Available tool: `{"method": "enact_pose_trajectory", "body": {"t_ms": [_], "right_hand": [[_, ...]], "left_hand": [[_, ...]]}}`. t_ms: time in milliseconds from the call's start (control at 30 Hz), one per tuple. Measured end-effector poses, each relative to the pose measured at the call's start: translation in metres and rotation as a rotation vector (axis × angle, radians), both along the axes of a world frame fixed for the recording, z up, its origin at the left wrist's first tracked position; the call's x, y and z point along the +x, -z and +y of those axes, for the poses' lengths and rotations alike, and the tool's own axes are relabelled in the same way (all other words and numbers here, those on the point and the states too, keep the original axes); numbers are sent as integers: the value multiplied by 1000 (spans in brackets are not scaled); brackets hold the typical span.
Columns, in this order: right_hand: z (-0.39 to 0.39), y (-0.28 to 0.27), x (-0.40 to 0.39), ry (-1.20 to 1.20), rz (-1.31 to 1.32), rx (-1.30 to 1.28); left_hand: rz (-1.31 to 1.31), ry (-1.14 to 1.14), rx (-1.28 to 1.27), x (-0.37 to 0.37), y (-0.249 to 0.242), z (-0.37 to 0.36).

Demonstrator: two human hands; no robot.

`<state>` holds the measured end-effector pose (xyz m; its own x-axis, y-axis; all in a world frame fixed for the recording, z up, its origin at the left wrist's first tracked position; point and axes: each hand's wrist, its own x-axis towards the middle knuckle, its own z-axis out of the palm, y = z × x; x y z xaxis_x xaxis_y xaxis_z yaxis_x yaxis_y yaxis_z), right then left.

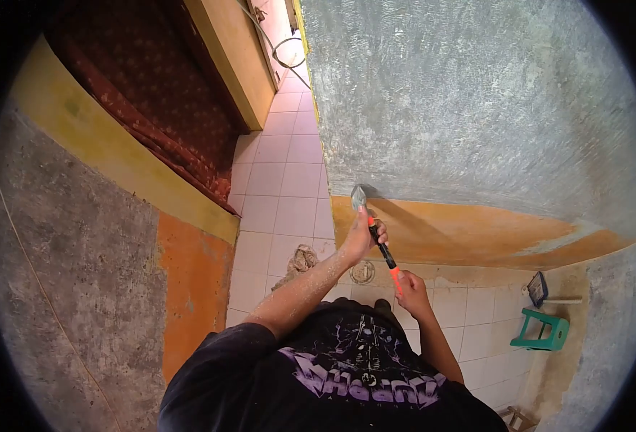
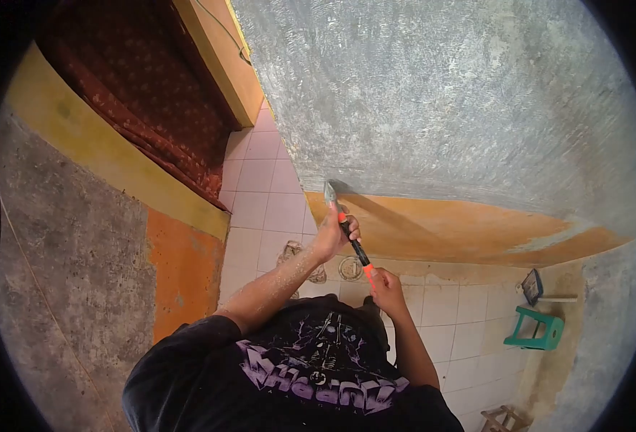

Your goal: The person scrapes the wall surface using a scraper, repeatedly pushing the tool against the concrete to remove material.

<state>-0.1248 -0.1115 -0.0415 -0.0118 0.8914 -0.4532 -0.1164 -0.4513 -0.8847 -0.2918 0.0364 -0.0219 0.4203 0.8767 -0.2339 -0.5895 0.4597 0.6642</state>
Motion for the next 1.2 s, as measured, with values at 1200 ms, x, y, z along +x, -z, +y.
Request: {"method": "enact_pose_trajectory", "body": {"t_ms": [1200], "right_hand": [[-63,10,-12,34,35,58]], "left_hand": [[49,123,31,4,-1,-53]]}}
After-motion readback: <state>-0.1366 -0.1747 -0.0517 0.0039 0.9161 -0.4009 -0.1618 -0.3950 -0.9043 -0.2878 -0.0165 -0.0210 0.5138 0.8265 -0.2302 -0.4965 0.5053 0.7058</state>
